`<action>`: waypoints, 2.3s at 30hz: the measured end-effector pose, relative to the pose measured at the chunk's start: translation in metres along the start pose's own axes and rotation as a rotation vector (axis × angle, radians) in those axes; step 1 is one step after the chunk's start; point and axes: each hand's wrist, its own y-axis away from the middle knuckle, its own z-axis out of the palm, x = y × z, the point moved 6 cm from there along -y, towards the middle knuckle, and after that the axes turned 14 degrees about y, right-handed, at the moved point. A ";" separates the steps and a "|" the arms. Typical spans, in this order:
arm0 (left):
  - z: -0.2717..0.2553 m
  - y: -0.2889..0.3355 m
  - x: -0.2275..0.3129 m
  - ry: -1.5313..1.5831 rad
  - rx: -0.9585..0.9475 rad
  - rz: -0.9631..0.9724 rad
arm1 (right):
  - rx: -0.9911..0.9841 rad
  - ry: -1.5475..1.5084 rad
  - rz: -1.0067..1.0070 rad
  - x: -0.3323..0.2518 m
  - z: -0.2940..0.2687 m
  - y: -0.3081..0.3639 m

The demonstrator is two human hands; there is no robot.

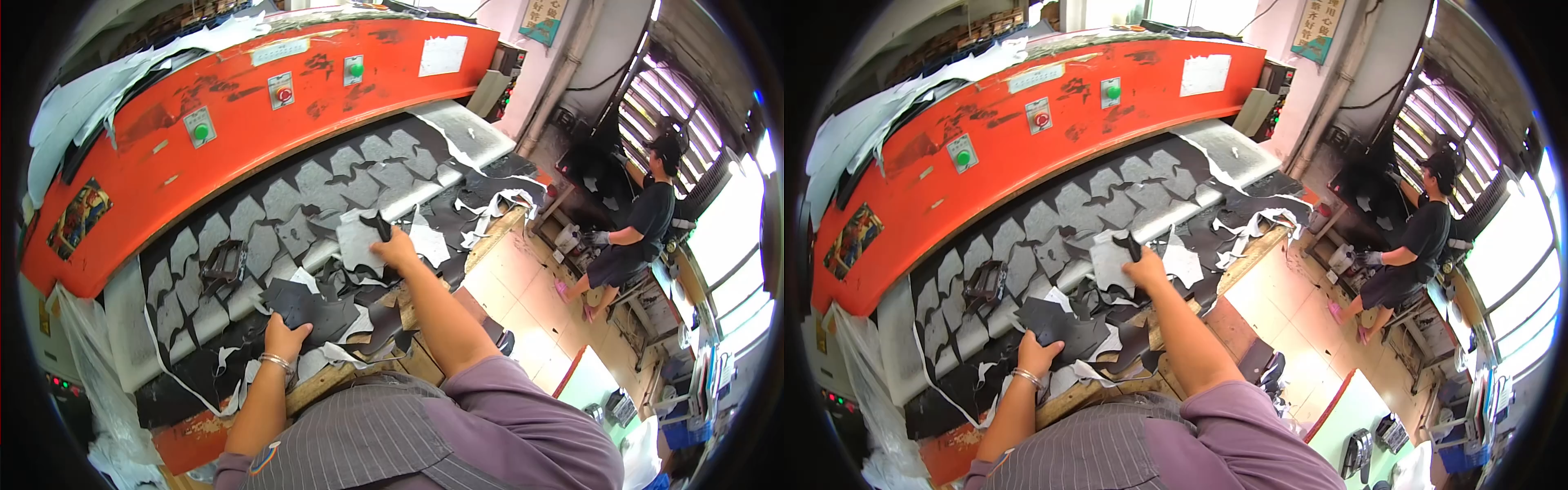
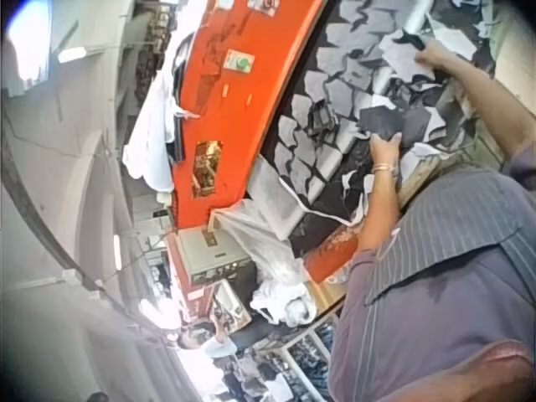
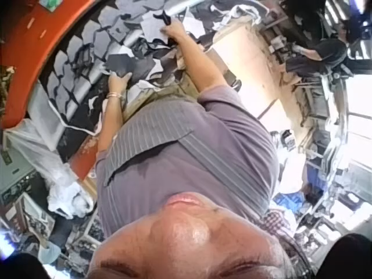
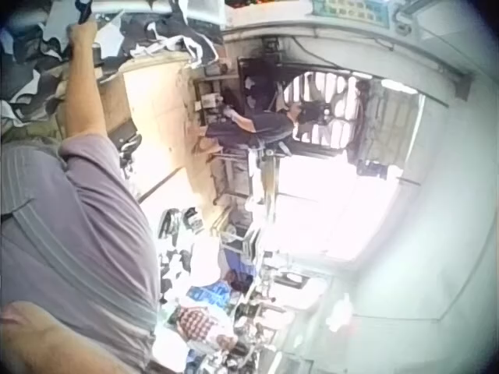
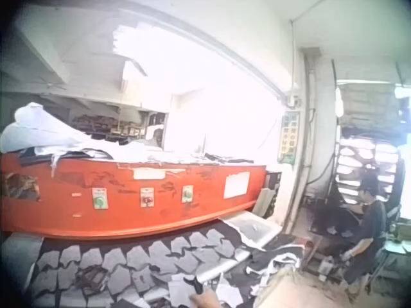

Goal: Operate a hydraulic press to cut shoe components from a large sheet of material using metal dies.

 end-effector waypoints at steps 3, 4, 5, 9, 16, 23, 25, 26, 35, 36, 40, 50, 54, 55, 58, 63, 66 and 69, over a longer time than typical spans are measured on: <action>0.004 0.007 0.006 0.102 0.000 -0.029 | 0.116 0.069 -0.074 -0.008 -0.014 0.013; 0.000 0.006 0.002 0.104 0.007 -0.032 | 0.049 0.028 -0.084 -0.014 -0.023 0.014; -0.004 0.003 -0.005 0.143 -0.013 -0.045 | 0.155 -0.117 -0.121 -0.013 -0.037 0.016; -0.007 0.002 -0.019 0.678 -0.062 -0.079 | 0.086 -0.339 0.099 0.032 -0.085 0.008; -0.076 0.011 0.009 1.427 -0.057 -0.023 | 0.187 0.131 0.179 0.071 -0.106 0.009; -0.059 0.000 0.020 1.399 -0.273 -0.141 | 0.109 0.128 -0.316 -0.044 -0.056 0.071; -0.026 -0.002 0.027 1.255 -0.411 -0.235 | 0.107 0.188 -0.503 -0.074 -0.043 0.104; -0.011 -0.005 0.020 1.148 -0.444 -0.285 | 0.146 0.193 -0.622 -0.084 -0.043 0.121; 0.024 -0.038 0.002 -0.285 -0.286 0.026 | 0.158 -0.445 -0.259 -0.037 -0.125 0.114; 0.026 -0.037 0.010 -0.345 -0.220 0.244 | 0.166 -0.728 -0.066 -0.017 -0.137 0.107; 0.030 -0.034 0.024 -0.341 -0.415 -0.173 | 0.310 -1.433 -0.234 0.017 -0.181 0.106; 0.029 -0.038 0.021 -0.459 -0.363 -0.036 | -0.031 -1.279 0.106 0.022 -0.076 0.080; 0.023 -0.033 0.023 -0.320 -0.381 -0.069 | 0.040 -1.679 -0.166 0.008 -0.116 0.086; 0.021 -0.030 0.025 -0.297 -0.326 -0.035 | 0.090 -1.622 -0.183 0.012 -0.130 0.091; 0.005 -0.022 0.000 0.040 -0.228 0.143 | 0.057 -1.505 -0.314 0.018 -0.151 0.114; -0.043 0.024 0.062 0.164 -0.200 0.394 | -0.427 -1.089 -0.439 -0.032 -0.104 0.165; -0.061 0.037 0.090 0.113 -0.222 0.379 | -0.368 -0.331 -0.960 -0.088 -0.055 0.200; -0.035 0.049 0.109 0.240 -0.679 0.320 | -0.469 -0.276 -1.038 -0.117 -0.021 0.225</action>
